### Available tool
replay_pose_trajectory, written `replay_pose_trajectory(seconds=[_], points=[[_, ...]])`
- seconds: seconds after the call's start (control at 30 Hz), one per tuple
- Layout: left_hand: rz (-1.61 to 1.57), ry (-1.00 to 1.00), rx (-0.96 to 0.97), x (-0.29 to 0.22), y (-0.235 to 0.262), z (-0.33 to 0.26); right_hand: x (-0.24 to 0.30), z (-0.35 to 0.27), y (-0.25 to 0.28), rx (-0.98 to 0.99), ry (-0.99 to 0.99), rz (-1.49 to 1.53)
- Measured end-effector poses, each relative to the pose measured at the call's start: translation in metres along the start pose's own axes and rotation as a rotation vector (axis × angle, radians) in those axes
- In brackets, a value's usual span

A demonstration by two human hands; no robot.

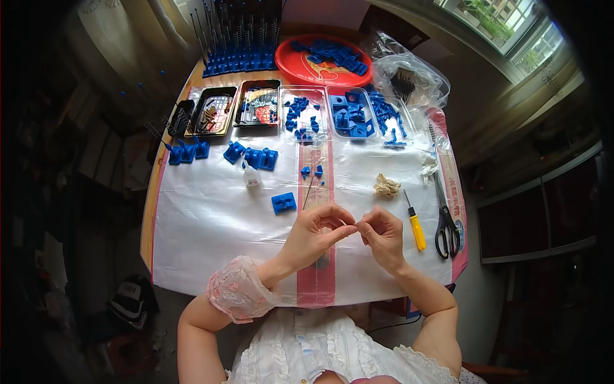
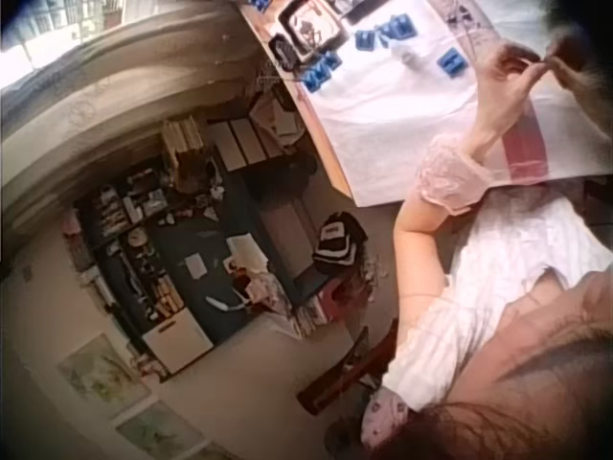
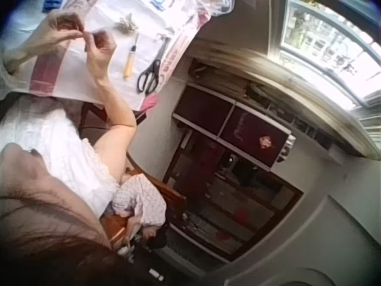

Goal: The recorder is assembling small blue plastic parts onto metal filament rods at a workstation.

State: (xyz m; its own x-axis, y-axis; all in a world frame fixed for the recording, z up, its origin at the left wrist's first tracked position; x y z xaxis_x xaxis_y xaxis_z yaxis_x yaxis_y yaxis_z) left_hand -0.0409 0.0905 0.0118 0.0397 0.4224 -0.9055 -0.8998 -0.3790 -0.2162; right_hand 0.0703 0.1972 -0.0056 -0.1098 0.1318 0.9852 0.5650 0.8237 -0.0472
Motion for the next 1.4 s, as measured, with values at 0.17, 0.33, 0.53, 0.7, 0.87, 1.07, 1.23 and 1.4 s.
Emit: replay_pose_trajectory(seconds=[0.17, 0.33, 0.53, 0.7, 0.87, 1.07, 1.23, 1.4], points=[[0.169, -0.168, 0.035, -0.023, -0.002, 0.002, 0.042, -0.021, -0.004, -0.149, 0.440, -0.353], [0.300, -0.369, 0.075, -0.047, -0.008, 0.003, 0.061, -0.028, -0.012, -0.153, 0.629, -0.558], [0.361, -0.443, 0.076, -0.055, -0.010, 0.000, 0.061, -0.028, -0.014, -0.156, 0.668, -0.596], [0.386, -0.474, 0.067, -0.058, -0.011, -0.002, 0.067, -0.032, -0.016, -0.164, 0.719, -0.656], [0.404, -0.545, 0.082, -0.062, -0.012, -0.004, 0.068, -0.032, -0.017, -0.151, 0.722, -0.682], [0.407, -0.534, 0.081, -0.061, -0.011, -0.003, 0.070, -0.031, -0.018, -0.159, 0.717, -0.687], [0.379, -0.471, 0.082, -0.055, -0.011, 0.000, 0.067, -0.027, -0.019, -0.123, 0.664, -0.705], [0.357, -0.414, 0.092, -0.052, -0.011, 0.001, 0.064, -0.024, -0.022, -0.074, 0.588, -0.674]])
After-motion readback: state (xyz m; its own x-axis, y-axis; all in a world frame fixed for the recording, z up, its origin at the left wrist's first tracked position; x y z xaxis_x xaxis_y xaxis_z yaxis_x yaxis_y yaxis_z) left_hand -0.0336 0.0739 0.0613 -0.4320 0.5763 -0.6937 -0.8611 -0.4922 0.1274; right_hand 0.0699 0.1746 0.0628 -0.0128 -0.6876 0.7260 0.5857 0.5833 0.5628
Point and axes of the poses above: each hand's wrist, its own z-axis towards the middle knuckle, its own y-axis out of the back of the hand, x = y × z, the point moved 10 cm from there along z, towards the middle knuckle, and after that the axes turned 15 degrees about -y, right-handed, at the moved point
